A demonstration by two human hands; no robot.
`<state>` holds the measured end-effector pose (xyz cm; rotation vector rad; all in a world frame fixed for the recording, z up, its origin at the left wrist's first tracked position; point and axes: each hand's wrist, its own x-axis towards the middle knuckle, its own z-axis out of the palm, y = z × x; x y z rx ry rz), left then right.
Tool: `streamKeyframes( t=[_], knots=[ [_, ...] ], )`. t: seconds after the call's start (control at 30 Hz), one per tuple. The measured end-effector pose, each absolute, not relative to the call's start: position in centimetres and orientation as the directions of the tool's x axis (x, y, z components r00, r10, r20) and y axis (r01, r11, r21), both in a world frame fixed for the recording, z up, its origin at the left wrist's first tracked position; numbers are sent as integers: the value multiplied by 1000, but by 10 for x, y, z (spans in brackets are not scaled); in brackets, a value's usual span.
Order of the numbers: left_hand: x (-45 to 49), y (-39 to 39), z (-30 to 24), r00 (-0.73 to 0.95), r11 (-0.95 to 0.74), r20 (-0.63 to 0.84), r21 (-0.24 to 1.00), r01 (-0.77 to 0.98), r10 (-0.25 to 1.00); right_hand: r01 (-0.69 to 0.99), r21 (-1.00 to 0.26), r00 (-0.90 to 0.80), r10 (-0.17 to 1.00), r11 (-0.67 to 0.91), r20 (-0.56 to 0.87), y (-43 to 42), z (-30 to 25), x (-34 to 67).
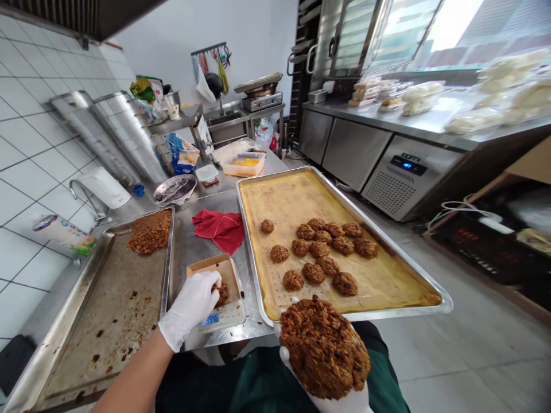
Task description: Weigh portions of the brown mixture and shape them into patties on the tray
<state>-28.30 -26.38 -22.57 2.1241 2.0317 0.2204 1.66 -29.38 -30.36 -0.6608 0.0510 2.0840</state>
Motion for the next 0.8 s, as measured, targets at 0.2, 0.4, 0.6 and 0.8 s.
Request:
streamKeyframes(
  t=[0.2,0.4,0.6,0.8],
  knots=[
    [-291,-265,-203,23,-11,-41,255,967,999,-801,-103,-458,714,-590,-530,-291,-287,12],
    [-271,-284,-163,-37,-16,129,389,921,991,-793,-84,-515,737,-603,-438,-291,-275,5],
    [-180,-310,-169,108,-256,327,451,855,939,-806,-169,-482,794,-568,-369,-290,-261,-10],
    [-147,-318,-181,334,-422,350,213,881,875,-856,-251,-242,779,-453,-578,-288,-286,-6]
  ],
)
